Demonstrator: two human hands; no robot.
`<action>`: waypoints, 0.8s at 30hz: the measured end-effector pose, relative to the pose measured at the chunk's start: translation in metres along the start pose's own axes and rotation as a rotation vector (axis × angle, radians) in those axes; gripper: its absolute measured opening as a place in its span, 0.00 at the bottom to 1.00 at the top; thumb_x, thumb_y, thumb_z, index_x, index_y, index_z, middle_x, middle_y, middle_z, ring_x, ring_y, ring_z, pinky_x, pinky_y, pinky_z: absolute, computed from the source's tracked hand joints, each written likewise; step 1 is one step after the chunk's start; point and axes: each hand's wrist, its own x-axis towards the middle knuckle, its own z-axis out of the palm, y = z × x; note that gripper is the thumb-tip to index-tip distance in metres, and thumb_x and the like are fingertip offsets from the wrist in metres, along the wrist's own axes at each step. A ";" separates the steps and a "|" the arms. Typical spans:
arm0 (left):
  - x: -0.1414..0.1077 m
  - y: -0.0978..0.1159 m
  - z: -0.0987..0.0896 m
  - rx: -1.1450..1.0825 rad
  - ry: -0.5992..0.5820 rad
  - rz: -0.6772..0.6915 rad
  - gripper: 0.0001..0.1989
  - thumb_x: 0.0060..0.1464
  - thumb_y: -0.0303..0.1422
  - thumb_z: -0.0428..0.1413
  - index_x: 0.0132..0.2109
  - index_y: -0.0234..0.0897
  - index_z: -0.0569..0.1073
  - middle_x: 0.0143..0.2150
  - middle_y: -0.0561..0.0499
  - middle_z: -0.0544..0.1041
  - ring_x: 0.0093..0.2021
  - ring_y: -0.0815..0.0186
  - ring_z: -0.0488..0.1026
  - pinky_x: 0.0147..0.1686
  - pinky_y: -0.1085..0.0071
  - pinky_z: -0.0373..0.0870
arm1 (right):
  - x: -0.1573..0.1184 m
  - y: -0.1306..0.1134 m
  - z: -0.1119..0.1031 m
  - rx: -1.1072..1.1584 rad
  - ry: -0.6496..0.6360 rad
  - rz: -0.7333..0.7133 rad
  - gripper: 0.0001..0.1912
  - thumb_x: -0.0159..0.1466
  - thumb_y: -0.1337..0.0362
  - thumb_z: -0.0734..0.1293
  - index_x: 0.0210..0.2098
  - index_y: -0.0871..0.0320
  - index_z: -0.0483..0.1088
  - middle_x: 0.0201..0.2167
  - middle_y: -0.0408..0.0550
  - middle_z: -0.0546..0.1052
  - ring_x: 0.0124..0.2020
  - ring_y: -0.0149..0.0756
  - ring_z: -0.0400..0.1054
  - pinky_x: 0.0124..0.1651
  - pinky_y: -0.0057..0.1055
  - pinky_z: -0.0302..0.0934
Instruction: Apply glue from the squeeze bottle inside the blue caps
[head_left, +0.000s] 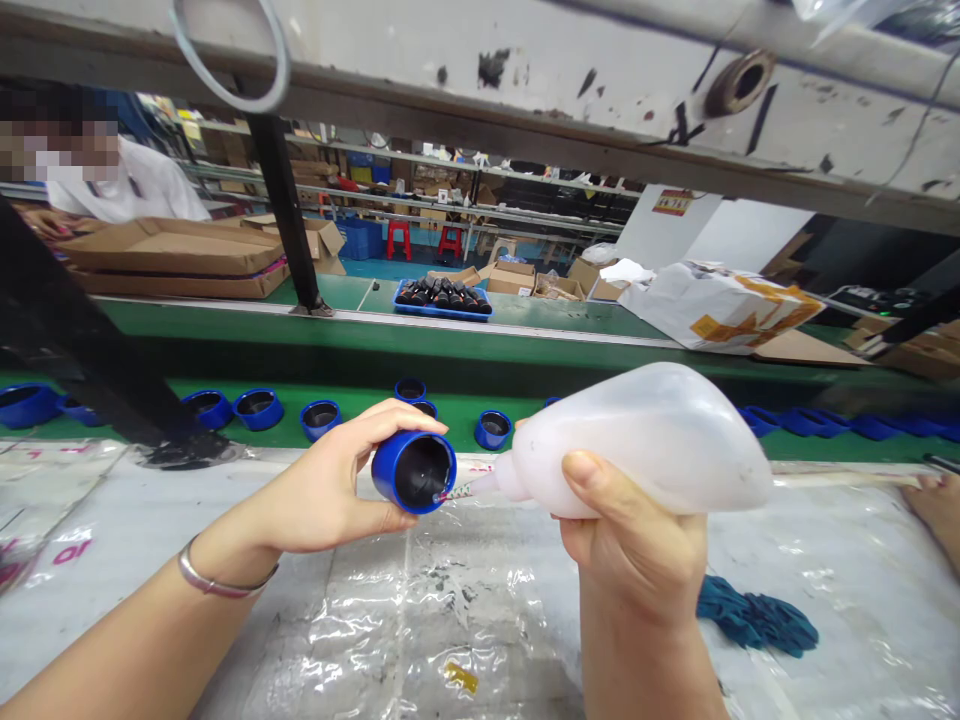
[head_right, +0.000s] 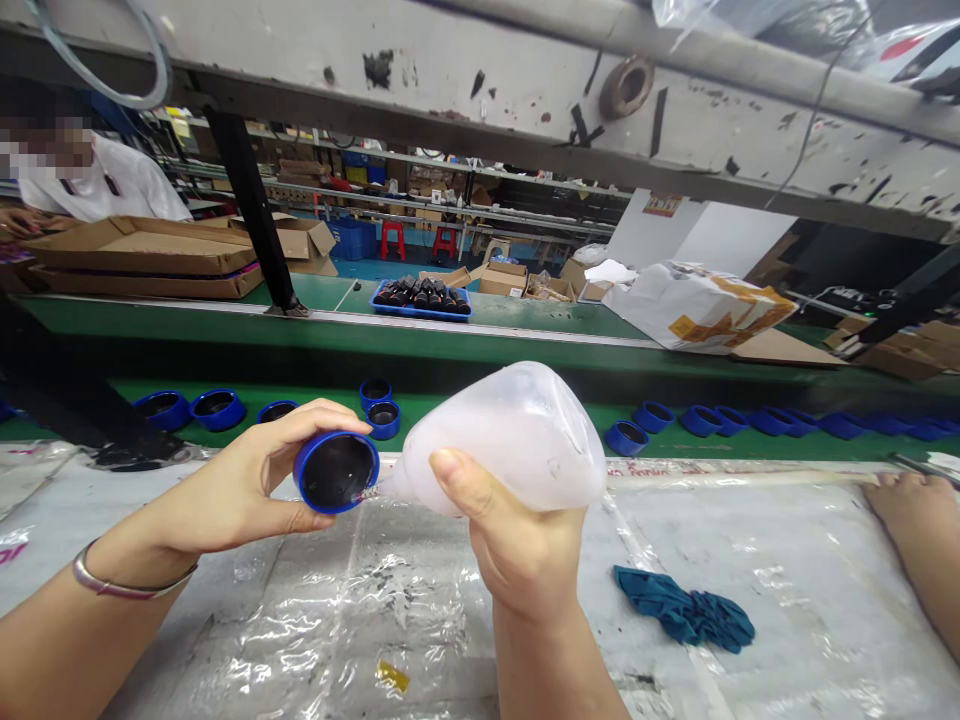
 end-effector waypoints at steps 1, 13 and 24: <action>0.000 0.000 0.000 0.001 0.002 0.001 0.31 0.48 0.29 0.72 0.59 0.43 0.73 0.58 0.45 0.73 0.60 0.51 0.72 0.64 0.55 0.66 | 0.000 0.000 0.000 0.002 0.007 -0.001 0.09 0.55 0.61 0.80 0.31 0.55 0.78 0.27 0.44 0.78 0.28 0.36 0.74 0.28 0.34 0.75; 0.001 -0.005 0.008 -0.059 -0.003 0.021 0.31 0.50 0.28 0.71 0.60 0.46 0.73 0.59 0.47 0.73 0.62 0.53 0.72 0.62 0.60 0.67 | -0.003 0.000 0.005 0.036 -0.076 0.047 0.08 0.57 0.59 0.79 0.32 0.55 0.80 0.28 0.47 0.80 0.29 0.40 0.76 0.28 0.37 0.76; 0.002 0.001 0.021 -0.186 -0.121 -0.035 0.31 0.52 0.26 0.69 0.62 0.45 0.72 0.60 0.48 0.77 0.58 0.56 0.75 0.59 0.61 0.71 | -0.005 0.005 0.008 -0.002 -0.103 0.041 0.09 0.59 0.58 0.78 0.33 0.54 0.78 0.29 0.44 0.80 0.30 0.38 0.76 0.32 0.35 0.77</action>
